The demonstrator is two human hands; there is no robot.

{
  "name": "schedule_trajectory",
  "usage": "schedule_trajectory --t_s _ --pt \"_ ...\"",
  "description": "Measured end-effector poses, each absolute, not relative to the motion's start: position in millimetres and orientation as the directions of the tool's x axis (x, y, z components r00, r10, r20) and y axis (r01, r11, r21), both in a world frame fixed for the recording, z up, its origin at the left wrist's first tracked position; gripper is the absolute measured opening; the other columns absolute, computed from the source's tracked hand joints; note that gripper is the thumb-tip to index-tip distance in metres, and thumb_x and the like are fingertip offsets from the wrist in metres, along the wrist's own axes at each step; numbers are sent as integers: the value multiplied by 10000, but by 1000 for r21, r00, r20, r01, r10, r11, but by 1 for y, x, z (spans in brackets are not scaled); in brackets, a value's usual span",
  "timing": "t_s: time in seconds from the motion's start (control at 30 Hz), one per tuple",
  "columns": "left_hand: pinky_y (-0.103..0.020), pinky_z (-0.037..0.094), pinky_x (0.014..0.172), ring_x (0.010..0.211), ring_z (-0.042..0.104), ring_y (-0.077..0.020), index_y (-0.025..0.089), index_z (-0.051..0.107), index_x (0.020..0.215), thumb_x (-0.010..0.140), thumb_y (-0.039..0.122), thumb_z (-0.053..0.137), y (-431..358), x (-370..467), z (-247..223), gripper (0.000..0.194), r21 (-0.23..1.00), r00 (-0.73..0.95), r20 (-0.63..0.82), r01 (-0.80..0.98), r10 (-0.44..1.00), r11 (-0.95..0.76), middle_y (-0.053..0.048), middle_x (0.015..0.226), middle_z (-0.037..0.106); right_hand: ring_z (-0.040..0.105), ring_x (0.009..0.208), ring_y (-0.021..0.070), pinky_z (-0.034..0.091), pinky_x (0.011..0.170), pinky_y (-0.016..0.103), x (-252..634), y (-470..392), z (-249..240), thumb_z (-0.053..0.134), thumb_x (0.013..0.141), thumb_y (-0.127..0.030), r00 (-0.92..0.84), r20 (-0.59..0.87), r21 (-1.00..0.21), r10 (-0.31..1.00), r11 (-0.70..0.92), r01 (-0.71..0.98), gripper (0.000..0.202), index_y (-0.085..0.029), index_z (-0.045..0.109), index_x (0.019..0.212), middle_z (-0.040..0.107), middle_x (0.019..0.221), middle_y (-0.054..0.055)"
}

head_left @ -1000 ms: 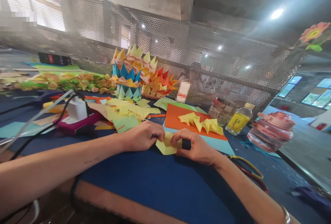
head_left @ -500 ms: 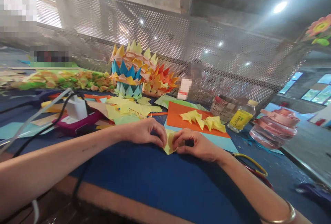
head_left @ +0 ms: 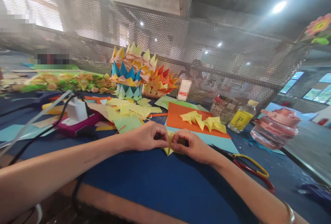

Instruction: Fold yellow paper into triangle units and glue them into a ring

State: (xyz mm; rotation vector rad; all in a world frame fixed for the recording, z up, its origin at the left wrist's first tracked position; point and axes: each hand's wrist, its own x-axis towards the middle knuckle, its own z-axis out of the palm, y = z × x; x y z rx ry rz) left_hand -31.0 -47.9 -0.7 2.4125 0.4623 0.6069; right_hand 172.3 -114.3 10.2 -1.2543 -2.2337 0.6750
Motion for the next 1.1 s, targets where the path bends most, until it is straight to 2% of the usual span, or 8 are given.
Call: schedule_trajectory --t_s 0.13,0.3,0.43,0.57,0.77,1.1 --pt "-199 412 643 679 569 -117 132 643 731 797 207 587 -52 -31 0 115 603 823 330 193 462 -774 -12 739 635 472 654 113 387 626 238 170 -114 7 583 850 -365 -427 173 -614 888 436 658 237 -162 583 728 536 709 -8" --pt "-194 402 621 666 558 -107 137 635 722 804 214 589 -53 -31 0 121 577 822 354 182 445 -796 -10 744 633 486 676 124 389 636 245 169 -113 5 615 830 -345 -395 167 -586 904 413 697 206 -171 593 722 550 714 -5" --pt "-196 409 636 680 567 -108 142 631 720 815 227 589 -54 -30 0 133 557 825 380 157 418 -816 -13 755 633 509 741 147 402 678 265 168 -113 5 630 819 -323 -380 179 -558 908 411 720 179 -177 600 719 576 745 7" --pt "-207 422 686 728 582 -116 143 630 698 795 165 602 -55 -29 -1 103 547 830 406 114 382 -829 -18 788 639 523 795 167 409 707 285 166 -114 6 642 808 -351 -372 193 -526 908 416 742 196 -186 599 712 596 772 16" --pt "-203 418 684 727 577 -114 142 634 707 783 141 628 -55 -28 -3 76 556 822 400 134 405 -821 -11 784 632 527 796 167 415 712 289 165 -115 8 645 803 -376 -376 203 -506 904 426 750 211 -187 605 718 600 765 15" --pt "-198 399 676 728 550 -109 145 600 713 788 91 616 -58 -26 -4 94 495 818 406 179 408 -850 8 756 588 521 801 164 405 710 280 164 -116 8 646 805 -274 -382 201 -486 902 431 761 120 -182 612 735 605 758 9"
